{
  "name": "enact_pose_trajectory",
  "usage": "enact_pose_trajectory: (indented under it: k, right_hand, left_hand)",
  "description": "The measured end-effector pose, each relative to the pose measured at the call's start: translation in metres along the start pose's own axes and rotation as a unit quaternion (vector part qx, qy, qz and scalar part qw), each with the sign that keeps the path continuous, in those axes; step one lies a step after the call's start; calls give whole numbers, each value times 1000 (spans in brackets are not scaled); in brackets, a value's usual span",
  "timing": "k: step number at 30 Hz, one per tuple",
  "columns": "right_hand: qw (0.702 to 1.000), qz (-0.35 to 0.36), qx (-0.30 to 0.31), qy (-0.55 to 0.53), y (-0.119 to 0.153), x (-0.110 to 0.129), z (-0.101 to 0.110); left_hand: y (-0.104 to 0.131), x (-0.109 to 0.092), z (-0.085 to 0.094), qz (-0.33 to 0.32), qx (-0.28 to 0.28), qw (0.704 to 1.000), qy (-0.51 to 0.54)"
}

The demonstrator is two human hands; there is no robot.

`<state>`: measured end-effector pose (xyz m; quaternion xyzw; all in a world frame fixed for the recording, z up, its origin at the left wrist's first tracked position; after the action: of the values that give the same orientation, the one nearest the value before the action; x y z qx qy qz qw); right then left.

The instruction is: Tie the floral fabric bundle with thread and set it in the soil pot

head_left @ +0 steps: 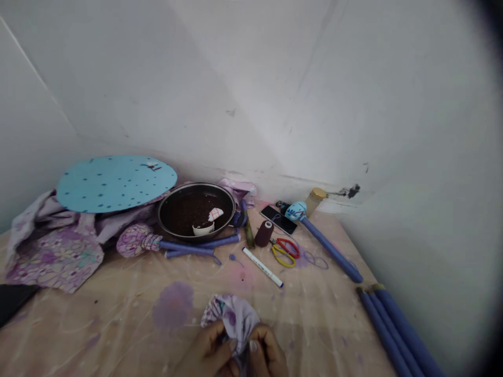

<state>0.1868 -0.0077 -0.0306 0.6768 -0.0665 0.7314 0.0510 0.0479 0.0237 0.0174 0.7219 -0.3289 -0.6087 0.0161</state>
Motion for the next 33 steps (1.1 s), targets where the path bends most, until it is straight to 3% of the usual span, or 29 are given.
enact_pose_trajectory:
  k: [5,11,15,20,26,33]
  right_hand:
    - [991,37,12,128,-7,19,13]
    - [957,167,43,234,-8,49,11]
    - [962,143,40,230,-13,45,13]
    - [971,120,29,203,-14,43,25]
    - [957,180,67,216,-12,50,17]
    - [970,98,22,223,-5,22,9]
  left_hand:
    - [4,-7,-2,-1,-22,999,-27]
    - [4,-16,-4,-53,-34,996,-59]
    - [1,-5,-1,-17,-19,999,-25]
    - [-2,-1,-1,-21,-28,998,-42]
    - [-2,-4,-8,-48,-21,998,-46]
    - [-3,5,-3,-32,-6,999,7]
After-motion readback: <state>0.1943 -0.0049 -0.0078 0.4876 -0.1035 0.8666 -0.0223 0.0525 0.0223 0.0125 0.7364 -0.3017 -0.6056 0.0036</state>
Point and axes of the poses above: each hand's wrist, its own y-axis away from the middle knuckle, its own z-axis out of the back of the hand, x = y × z, the point moved 4 cm from there along -y, towards the middle knuckle, and after that the axes turned 4 degrees about y, right-handed, at the moved point
